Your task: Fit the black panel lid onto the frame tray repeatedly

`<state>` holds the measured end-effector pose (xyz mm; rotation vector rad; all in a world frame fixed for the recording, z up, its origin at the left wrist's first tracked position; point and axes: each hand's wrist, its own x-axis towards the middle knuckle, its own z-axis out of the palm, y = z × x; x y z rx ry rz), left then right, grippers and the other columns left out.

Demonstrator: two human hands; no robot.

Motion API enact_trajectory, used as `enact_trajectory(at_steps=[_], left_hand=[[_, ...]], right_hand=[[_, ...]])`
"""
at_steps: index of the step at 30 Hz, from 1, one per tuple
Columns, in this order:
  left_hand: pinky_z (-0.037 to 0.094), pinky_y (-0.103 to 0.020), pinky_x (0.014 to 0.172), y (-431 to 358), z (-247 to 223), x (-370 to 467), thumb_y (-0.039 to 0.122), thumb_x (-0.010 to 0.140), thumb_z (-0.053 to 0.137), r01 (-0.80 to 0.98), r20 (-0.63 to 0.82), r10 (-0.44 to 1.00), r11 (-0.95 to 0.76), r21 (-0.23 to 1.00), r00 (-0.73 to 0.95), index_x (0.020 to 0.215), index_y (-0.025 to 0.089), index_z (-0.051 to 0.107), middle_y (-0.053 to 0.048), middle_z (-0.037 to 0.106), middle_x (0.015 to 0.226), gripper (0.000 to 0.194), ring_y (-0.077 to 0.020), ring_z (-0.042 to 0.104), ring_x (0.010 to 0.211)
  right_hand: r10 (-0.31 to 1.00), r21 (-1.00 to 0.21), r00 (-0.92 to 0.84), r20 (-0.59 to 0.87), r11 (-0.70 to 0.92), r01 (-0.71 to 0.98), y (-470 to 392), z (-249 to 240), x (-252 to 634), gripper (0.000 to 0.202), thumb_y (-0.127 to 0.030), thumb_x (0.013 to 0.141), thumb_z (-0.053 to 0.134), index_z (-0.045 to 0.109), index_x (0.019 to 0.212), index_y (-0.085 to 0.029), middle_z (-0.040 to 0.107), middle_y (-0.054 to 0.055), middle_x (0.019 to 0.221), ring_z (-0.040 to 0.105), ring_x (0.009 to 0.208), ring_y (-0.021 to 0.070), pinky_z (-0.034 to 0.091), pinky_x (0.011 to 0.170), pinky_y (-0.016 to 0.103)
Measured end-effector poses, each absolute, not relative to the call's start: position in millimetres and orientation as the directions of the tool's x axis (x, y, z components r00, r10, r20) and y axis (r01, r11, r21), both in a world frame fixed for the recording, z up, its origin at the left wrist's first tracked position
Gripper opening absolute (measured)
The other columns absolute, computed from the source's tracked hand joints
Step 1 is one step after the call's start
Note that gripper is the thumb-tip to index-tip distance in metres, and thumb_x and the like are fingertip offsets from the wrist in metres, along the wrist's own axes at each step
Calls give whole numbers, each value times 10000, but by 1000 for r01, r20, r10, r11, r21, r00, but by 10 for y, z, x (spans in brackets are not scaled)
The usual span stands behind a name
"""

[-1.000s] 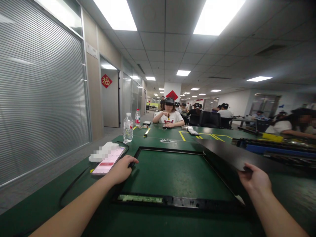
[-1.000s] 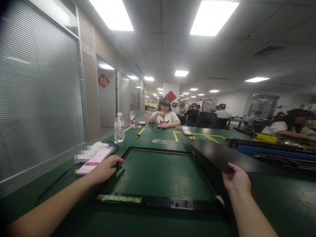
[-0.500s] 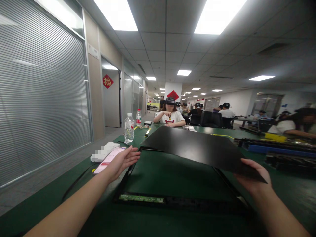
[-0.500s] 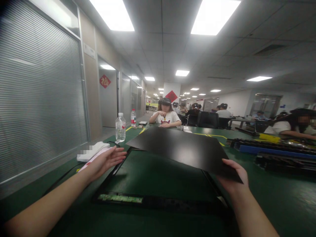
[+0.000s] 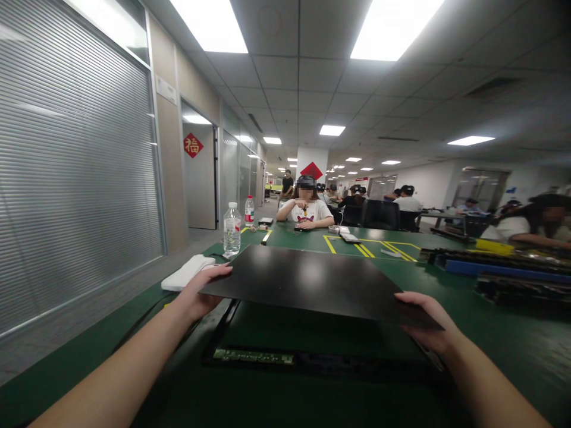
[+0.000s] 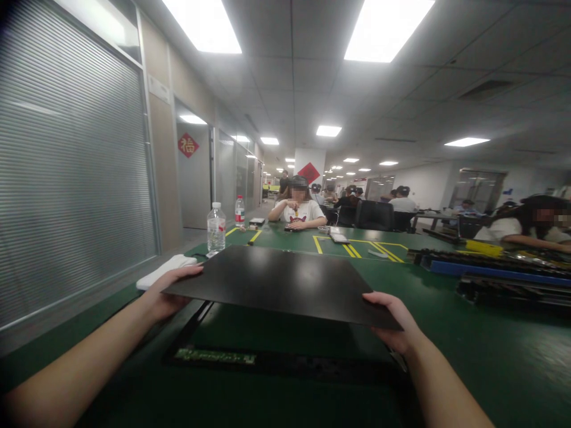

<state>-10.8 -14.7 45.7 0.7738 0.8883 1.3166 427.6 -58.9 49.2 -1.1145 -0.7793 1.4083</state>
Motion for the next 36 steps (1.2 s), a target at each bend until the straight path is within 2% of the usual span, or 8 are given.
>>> enact_trajectory(at_steps=[3, 6, 8, 11, 15, 21, 30, 36], left_hand=[[504, -206, 500, -159, 500, -130, 93, 666, 593, -475, -67, 996, 84, 876, 52, 890, 135, 639, -23, 706, 689, 232, -136, 640, 523], [504, -226, 526, -185, 539, -126, 138, 659, 602, -415, -28, 998, 49, 908, 56, 939, 159, 639, -19, 712, 740, 283, -151, 648, 555], [510, -243, 567, -198, 546, -117, 175, 659, 607, -370, -6, 998, 30, 929, 66, 974, 174, 632, -21, 714, 775, 317, -166, 658, 599], [508, -257, 614, -207, 526, -102, 210, 663, 609, -318, 40, 994, -5, 948, 104, 1021, 191, 616, -24, 716, 830, 359, -181, 668, 671], [478, -221, 575, -212, 493, -83, 241, 644, 644, -242, 56, 991, -25, 970, 122, 1029, 176, 623, -21, 721, 834, 391, -165, 663, 664], [480, -249, 584, -231, 505, -56, 255, 609, 667, -207, 29, 995, -8, 978, 100, 1046, 151, 624, -35, 727, 782, 451, -184, 663, 649], [476, -256, 578, -264, 508, 5, 232, 594, 681, -114, 5, 994, 8, 993, 111, 893, 159, 656, -29, 723, 726, 308, -180, 658, 626], [457, -258, 583, -271, 488, 40, 244, 569, 698, -93, 12, 992, -1, 996, 128, 855, 143, 644, -32, 716, 711, 308, -176, 648, 609]], right_hand=[[965, -921, -31, -259, -257, -293, -569, 450, 4265, 219, -149, 687, 557, 618, 897, -152, 702, 58, 744, 661, 686, 194, 526, 648, 300], [957, -931, -81, -278, -289, -223, -544, 427, 4284, 199, -192, 707, 558, 615, 889, -136, 699, 74, 796, 658, 745, 187, 513, 717, 298], [960, -946, -7, -278, -275, -174, -524, 417, 4300, 179, -188, 693, 577, 611, 855, -120, 695, 78, 775, 655, 727, 170, 511, 697, 266], [945, -968, 208, -251, -250, -34, -499, 409, 4309, 219, -190, 685, 584, 590, 894, -121, 680, 61, 683, 639, 607, 144, 497, 548, 220], [889, -959, 438, -134, -228, 170, -471, 402, 4288, 305, -176, 703, 545, 528, 1004, -131, 639, 36, 549, 581, 451, 123, 441, 429, 198], [876, -938, 471, -107, -246, 246, -390, 313, 4339, 338, -214, 690, 548, 514, 1018, -140, 630, 38, 525, 580, 442, 133, 443, 425, 209], [874, -863, 487, 3, -244, 442, -290, 162, 4560, 336, -337, 694, 553, 559, 978, -157, 649, 55, 556, 601, 472, 163, 472, 448, 257], [861, -857, 508, 5, -258, 446, -267, 156, 4578, 368, -347, 684, 558, 537, 1000, -159, 656, 55, 564, 605, 480, 169, 476, 468, 271]])
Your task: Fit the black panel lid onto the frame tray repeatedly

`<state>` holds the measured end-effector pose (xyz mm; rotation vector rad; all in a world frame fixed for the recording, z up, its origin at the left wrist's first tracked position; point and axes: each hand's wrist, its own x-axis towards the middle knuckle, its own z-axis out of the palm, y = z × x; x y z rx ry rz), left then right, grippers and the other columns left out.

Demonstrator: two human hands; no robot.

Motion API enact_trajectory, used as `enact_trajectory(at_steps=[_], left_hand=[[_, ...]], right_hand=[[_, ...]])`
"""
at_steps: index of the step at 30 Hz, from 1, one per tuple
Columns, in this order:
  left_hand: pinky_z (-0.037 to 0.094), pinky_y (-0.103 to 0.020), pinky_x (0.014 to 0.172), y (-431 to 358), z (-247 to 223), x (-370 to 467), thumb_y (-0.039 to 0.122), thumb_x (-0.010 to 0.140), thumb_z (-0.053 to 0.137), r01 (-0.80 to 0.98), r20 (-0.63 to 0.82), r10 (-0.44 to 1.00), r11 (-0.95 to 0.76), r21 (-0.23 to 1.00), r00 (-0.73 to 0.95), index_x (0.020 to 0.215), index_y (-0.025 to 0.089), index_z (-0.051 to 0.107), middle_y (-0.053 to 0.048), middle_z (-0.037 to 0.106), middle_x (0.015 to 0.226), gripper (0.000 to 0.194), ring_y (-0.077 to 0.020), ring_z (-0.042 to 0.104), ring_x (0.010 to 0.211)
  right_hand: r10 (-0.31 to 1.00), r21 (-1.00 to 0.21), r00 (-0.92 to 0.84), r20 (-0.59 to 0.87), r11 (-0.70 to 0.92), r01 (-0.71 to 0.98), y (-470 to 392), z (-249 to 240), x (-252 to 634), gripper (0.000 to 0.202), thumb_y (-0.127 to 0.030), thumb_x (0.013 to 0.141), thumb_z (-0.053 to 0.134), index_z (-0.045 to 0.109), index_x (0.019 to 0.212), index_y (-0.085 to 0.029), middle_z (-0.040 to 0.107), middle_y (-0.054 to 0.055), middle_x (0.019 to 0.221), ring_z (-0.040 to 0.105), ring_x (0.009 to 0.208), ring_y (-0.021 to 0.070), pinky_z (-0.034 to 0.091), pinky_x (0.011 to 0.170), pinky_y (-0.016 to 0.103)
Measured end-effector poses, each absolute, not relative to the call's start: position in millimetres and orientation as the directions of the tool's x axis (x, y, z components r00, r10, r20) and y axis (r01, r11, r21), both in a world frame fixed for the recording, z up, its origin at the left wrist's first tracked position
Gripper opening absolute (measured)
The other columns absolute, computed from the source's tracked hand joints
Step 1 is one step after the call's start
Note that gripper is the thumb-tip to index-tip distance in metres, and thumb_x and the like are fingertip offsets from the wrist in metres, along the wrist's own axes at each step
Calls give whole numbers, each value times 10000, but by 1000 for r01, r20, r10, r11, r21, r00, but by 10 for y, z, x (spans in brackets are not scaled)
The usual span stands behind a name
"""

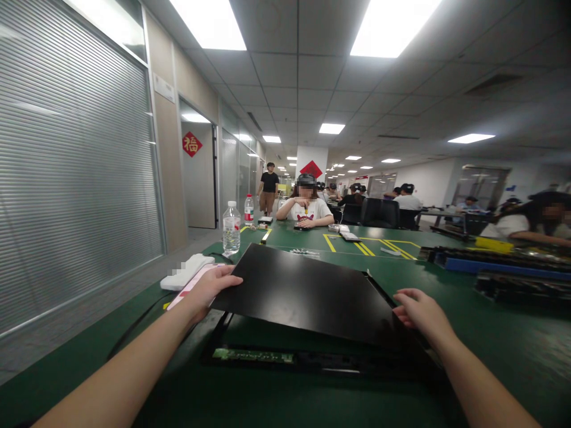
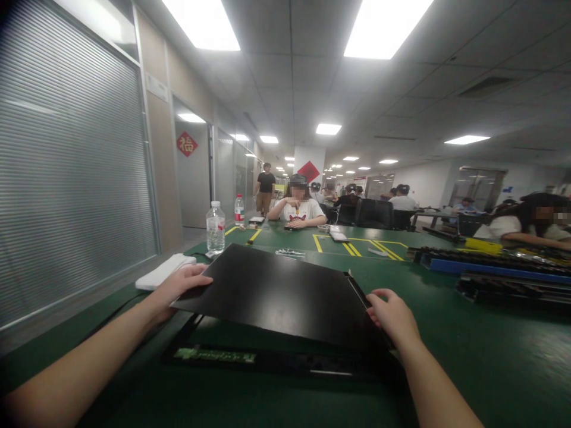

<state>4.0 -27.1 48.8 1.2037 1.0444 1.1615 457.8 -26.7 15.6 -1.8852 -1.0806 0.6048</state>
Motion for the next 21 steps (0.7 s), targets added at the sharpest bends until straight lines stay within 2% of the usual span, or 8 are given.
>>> enact_trajectory(at_steps=[6, 16, 21], left_hand=[[445, -248, 578, -344, 555, 112, 233, 557, 703, -57, 19, 996, -14, 998, 89, 869, 128, 647, -29, 716, 710, 334, -172, 640, 609], [469, -265, 598, -267, 473, 95, 229, 562, 699, -50, -23, 992, 30, 998, 126, 874, 139, 656, -27, 719, 676, 328, -188, 658, 618], [472, -266, 584, -243, 437, 89, 225, 550, 699, -52, -36, 995, 41, 998, 96, 871, 135, 654, -29, 719, 659, 336, -189, 657, 594]], right_hand=[[850, -854, 525, 41, -243, 461, -279, 160, 4603, 428, -365, 681, 549, 507, 1066, -183, 666, 43, 591, 611, 511, 172, 466, 509, 286], [848, -731, 526, 61, -321, 603, -326, 217, 4608, 372, -396, 689, 503, 536, 1004, -199, 672, 33, 601, 607, 511, 178, 450, 557, 309], [842, -710, 534, 71, -333, 620, -346, 237, 4584, 365, -417, 694, 482, 533, 992, -211, 683, 32, 634, 610, 528, 183, 439, 550, 312]])
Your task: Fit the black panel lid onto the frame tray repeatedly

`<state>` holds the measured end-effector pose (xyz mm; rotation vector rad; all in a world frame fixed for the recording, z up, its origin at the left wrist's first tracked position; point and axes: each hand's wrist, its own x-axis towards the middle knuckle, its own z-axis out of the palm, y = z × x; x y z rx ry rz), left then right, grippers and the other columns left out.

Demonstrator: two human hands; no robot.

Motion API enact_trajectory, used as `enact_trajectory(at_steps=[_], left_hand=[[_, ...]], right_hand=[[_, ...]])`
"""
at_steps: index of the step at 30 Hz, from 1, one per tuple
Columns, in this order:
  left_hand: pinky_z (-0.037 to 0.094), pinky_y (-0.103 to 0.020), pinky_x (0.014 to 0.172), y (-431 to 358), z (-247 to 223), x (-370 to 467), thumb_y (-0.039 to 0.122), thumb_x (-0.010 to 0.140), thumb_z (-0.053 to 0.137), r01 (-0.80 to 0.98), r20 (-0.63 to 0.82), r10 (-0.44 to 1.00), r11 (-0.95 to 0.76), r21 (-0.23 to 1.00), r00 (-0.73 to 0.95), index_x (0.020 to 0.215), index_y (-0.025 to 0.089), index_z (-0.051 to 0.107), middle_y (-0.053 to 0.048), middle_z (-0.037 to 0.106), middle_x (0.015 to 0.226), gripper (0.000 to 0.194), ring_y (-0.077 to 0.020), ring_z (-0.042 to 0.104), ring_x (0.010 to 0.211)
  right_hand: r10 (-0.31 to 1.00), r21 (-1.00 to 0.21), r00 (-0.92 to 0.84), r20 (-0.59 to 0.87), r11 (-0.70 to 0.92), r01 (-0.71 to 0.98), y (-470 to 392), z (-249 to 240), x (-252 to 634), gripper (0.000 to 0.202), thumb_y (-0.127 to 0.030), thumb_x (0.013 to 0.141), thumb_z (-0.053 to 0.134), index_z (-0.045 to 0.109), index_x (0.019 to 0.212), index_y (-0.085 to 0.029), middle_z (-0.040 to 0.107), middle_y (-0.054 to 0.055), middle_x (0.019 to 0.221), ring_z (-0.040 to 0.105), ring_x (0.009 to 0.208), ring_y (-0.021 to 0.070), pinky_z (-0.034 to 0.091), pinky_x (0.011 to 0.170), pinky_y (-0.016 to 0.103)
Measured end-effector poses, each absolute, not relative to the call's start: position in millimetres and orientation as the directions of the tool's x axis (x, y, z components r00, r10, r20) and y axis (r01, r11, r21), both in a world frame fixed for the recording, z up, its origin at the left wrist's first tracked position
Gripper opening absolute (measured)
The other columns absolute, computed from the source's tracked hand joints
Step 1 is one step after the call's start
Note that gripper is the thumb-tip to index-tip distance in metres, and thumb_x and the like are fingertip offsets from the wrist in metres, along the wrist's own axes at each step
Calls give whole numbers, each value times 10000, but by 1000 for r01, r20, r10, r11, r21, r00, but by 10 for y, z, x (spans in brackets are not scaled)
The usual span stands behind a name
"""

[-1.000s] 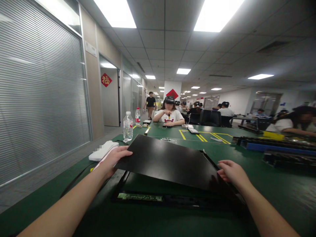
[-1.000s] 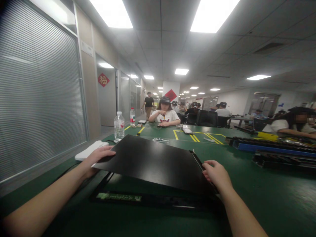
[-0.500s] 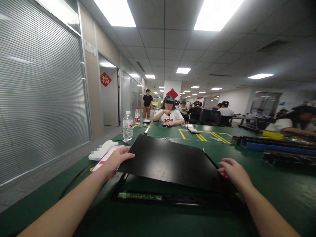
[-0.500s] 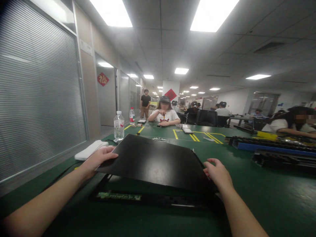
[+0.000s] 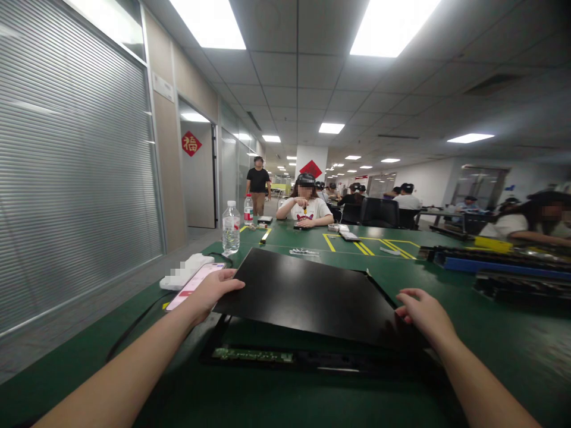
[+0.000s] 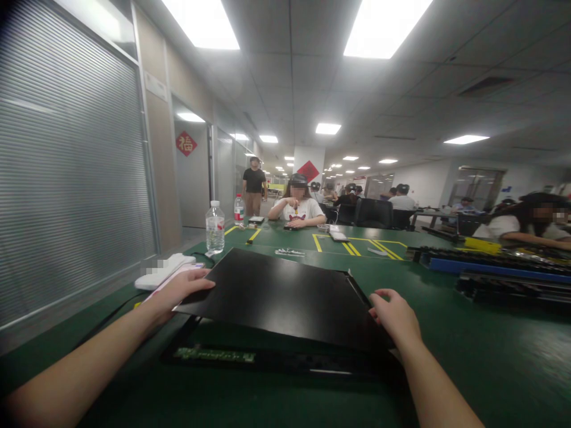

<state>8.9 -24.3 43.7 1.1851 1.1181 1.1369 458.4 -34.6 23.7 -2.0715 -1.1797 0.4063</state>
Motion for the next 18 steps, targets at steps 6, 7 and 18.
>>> enact_trajectory(at_steps=[6, 7, 18], left_hand=[[472, -275, 599, -231, 408, 87, 234, 565, 692, -35, -41, 993, 45, 998, 112, 881, 138, 655, -32, 722, 671, 332, -196, 662, 614], [471, -275, 601, -234, 408, 87, 233, 569, 690, -28, -41, 992, 45, 999, 117, 880, 138, 655, -32, 722, 673, 327, -198, 663, 620], [478, -287, 636, -218, 368, 91, 261, 570, 697, 28, -45, 991, 42, 999, 126, 884, 135, 654, -28, 720, 673, 341, -218, 672, 676]], right_hand=[[839, -683, 536, 93, -338, 648, -396, 294, 4543, 345, -415, 701, 470, 539, 971, -213, 683, 32, 635, 614, 549, 182, 426, 552, 307], [838, -679, 537, 94, -341, 650, -398, 295, 4544, 342, -413, 700, 471, 540, 968, -213, 684, 32, 637, 614, 550, 182, 425, 552, 307], [833, -639, 545, 99, -367, 676, -349, 238, 4609, 361, -404, 676, 465, 559, 963, -206, 689, 41, 657, 607, 543, 185, 404, 499, 291]])
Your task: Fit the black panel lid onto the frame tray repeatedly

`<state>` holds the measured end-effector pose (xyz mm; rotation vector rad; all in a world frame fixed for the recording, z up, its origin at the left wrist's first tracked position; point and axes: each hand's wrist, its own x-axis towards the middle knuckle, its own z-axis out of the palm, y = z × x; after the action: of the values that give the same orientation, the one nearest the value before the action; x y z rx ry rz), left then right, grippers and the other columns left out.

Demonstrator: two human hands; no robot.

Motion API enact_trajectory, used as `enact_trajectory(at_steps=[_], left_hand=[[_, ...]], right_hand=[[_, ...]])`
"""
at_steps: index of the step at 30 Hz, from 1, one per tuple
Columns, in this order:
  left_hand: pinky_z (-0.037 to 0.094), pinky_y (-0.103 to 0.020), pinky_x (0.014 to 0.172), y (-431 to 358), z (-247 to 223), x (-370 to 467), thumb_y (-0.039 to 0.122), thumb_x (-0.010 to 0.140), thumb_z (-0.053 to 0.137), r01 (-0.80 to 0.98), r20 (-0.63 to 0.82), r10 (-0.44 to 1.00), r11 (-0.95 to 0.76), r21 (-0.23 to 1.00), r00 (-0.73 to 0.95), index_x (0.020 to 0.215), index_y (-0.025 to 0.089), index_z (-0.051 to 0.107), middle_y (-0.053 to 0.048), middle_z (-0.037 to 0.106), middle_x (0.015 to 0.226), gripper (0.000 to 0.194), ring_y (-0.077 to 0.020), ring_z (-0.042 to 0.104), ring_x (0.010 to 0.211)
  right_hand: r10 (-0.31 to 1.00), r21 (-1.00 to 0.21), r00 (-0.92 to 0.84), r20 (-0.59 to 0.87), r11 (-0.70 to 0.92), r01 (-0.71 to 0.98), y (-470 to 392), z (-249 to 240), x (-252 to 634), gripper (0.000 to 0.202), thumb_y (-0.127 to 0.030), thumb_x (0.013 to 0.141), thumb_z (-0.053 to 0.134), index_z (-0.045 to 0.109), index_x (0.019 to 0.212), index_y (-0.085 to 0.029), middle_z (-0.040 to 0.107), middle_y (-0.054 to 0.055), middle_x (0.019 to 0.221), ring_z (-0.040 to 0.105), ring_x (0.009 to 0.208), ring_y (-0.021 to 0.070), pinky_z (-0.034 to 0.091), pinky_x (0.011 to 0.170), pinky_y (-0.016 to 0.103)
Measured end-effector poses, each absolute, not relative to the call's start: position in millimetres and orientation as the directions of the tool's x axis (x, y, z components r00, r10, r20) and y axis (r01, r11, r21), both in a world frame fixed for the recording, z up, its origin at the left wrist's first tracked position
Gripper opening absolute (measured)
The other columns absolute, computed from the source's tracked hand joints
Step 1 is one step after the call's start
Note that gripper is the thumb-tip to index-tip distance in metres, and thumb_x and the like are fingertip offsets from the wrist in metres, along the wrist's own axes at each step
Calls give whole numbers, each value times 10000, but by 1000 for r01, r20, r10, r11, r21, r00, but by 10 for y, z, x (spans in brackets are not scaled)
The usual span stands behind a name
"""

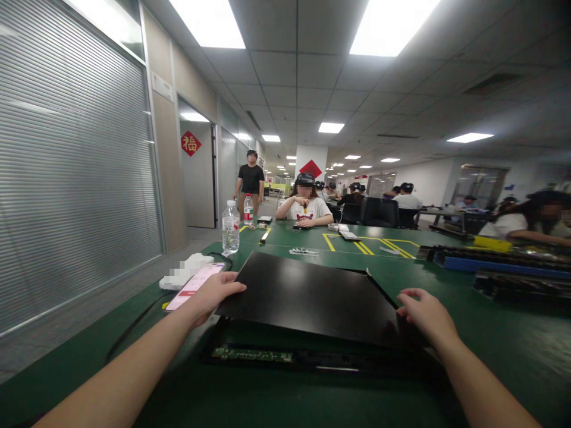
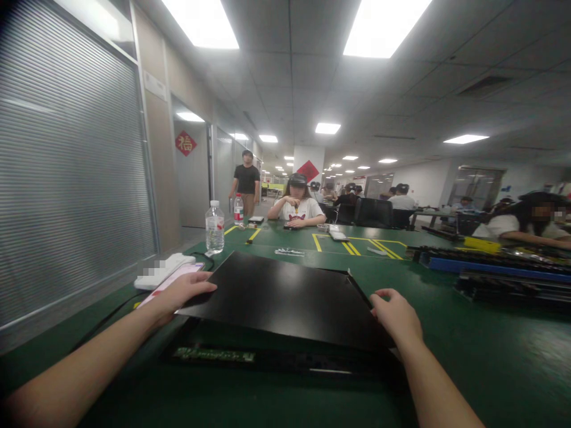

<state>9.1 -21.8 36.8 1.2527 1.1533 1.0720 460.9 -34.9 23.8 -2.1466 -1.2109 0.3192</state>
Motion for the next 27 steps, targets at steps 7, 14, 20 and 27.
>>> enact_trajectory(at_steps=[7, 14, 20, 27], left_hand=[[481, -280, 668, -223, 343, 82, 250, 594, 692, 11, -48, 982, 46, 999, 185, 888, 138, 655, -33, 726, 707, 316, -208, 673, 707], [479, -278, 674, -218, 303, 94, 270, 598, 690, 32, -63, 979, 58, 998, 192, 877, 151, 653, -29, 729, 721, 306, -207, 676, 722], [479, -278, 661, -235, 320, 130, 266, 579, 695, 21, -96, 979, 94, 995, 181, 879, 138, 645, -31, 726, 689, 330, -202, 674, 686], [467, -261, 611, -254, 331, 136, 238, 594, 668, 57, -122, 978, 113, 992, 171, 871, 132, 640, -26, 719, 666, 298, -186, 661, 634]], right_hand=[[832, -618, 546, 100, -378, 690, -337, 221, 4629, 351, -415, 684, 451, 556, 960, -226, 694, 39, 694, 617, 565, 190, 412, 500, 292], [829, -589, 546, 118, -385, 711, -338, 221, 4629, 332, -414, 684, 445, 562, 944, -244, 692, 32, 703, 621, 613, 208, 425, 525, 312], [828, -563, 549, 118, -399, 723, -362, 253, 4597, 327, -407, 681, 442, 569, 939, -251, 689, 33, 713, 626, 661, 224, 430, 536, 323], [843, -535, 523, 130, -384, 752, -327, 220, 4610, 342, -404, 674, 450, 576, 952, -248, 689, 42, 731, 623, 640, 219, 438, 545, 325]])
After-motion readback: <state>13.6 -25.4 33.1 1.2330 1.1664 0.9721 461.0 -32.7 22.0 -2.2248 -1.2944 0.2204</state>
